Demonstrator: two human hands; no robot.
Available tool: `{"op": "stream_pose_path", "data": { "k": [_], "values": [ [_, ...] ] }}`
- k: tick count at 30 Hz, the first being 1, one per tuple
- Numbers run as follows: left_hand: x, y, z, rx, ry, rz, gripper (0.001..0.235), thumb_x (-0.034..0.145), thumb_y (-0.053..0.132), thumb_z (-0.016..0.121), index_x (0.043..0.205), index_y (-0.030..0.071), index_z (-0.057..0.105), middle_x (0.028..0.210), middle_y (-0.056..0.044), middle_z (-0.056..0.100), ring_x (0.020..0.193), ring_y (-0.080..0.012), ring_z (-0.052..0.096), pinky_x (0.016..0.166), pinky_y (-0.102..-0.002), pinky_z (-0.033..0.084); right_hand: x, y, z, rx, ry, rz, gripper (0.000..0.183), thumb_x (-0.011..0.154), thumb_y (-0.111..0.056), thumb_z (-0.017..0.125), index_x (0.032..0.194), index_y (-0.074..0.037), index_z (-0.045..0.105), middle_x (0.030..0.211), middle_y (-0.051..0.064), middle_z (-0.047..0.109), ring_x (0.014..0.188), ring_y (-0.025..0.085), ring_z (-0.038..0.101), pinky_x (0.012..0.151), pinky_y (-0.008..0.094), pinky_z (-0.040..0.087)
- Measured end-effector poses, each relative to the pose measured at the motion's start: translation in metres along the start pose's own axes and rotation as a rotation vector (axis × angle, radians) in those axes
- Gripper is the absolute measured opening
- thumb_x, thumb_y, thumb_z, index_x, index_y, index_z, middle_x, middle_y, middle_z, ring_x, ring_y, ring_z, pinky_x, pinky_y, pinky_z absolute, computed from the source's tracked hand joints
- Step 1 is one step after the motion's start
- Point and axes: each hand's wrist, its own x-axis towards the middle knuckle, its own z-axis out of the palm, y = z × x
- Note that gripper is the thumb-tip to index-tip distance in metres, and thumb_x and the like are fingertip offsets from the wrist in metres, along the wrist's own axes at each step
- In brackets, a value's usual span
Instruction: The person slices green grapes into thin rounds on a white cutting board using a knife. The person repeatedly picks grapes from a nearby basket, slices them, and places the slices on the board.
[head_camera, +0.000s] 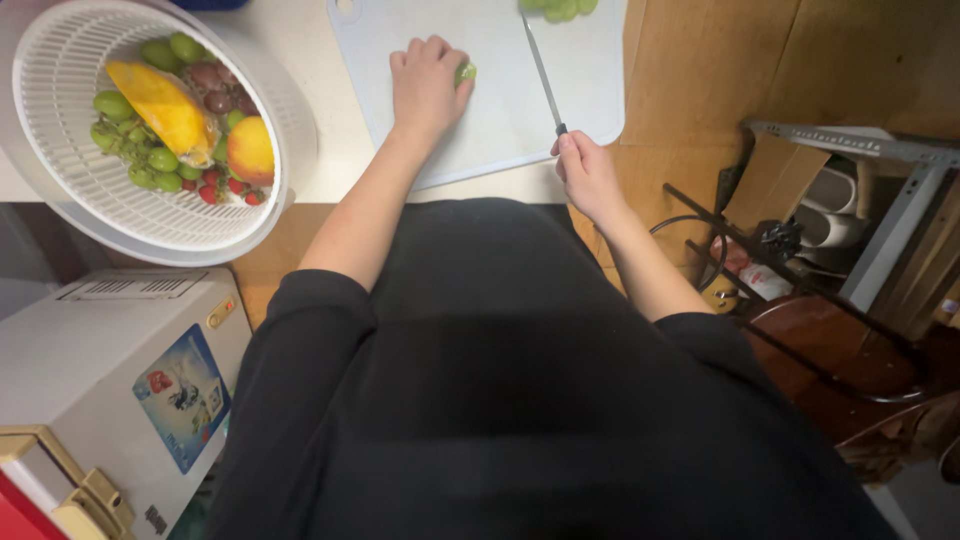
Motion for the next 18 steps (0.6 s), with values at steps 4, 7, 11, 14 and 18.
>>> {"op": "stream_pose_path", "data": {
  "k": [4, 7, 11, 14, 18],
  "values": [
    [0.016, -0.002, 0.006, 0.108, -0.052, 0.052, 0.013, 0.082, 0.017, 0.076, 0.094, 0.014, 0.074, 0.098, -0.005, 0.067, 0.101, -0.0272, 0.058, 0.09, -0.048, 0.038, 0.016, -0.005, -0.005, 0.122, 0.024, 0.009, 0.036, 0.113, -0.034, 0.044, 0.099, -0.005, 0.06, 0.065, -0.003, 0.048, 0.052, 0.005, 0.041, 0.048, 0.025, 0.034],
    [0.018, -0.002, 0.005, 0.187, -0.094, 0.125, 0.013, 0.08, 0.016, 0.075, 0.092, 0.013, 0.073, 0.095, -0.005, 0.068, 0.101, -0.0265, 0.058, 0.09, -0.048, 0.038, 0.015, -0.005, -0.011, 0.17, 0.039, 0.067, 0.035, 0.113, -0.035, 0.042, 0.1, -0.006, 0.059, 0.065, -0.004, 0.048, 0.049, 0.005, 0.04, 0.045, 0.024, 0.032],
    [0.027, 0.004, 0.001, 0.102, -0.07, 0.148, 0.021, 0.076, 0.018, 0.076, 0.096, 0.013, 0.074, 0.094, -0.005, 0.069, 0.1, -0.0265, 0.058, 0.089, -0.048, 0.037, 0.015, -0.011, -0.017, 0.253, 0.049, 0.143, 0.033, 0.112, -0.034, 0.043, 0.101, -0.007, 0.057, 0.066, -0.004, 0.048, 0.047, 0.005, 0.04, 0.041, 0.024, 0.032],
    [0.046, 0.005, -0.002, -0.083, -0.132, 0.001, 0.029, 0.074, 0.02, 0.077, 0.101, 0.012, 0.074, 0.091, -0.005, 0.069, 0.097, -0.0287, 0.057, 0.087, -0.048, 0.036, 0.014, -0.014, -0.019, 0.242, 0.074, 0.2, 0.033, 0.111, -0.034, 0.041, 0.1, -0.008, 0.057, 0.066, -0.004, 0.048, 0.045, 0.005, 0.039, 0.039, 0.024, 0.03],
    [0.094, -0.008, 0.003, -0.247, -0.003, -0.084, 0.031, 0.08, 0.027, 0.079, 0.104, 0.009, 0.073, 0.089, -0.006, 0.071, 0.09, -0.0301, 0.063, 0.082, -0.046, 0.045, 0.016, -0.013, -0.017, 0.256, 0.068, 0.126, 0.034, 0.113, -0.035, 0.041, 0.101, -0.008, 0.058, 0.066, -0.003, 0.048, 0.048, 0.005, 0.04, 0.042, 0.024, 0.031]
  ]
}}
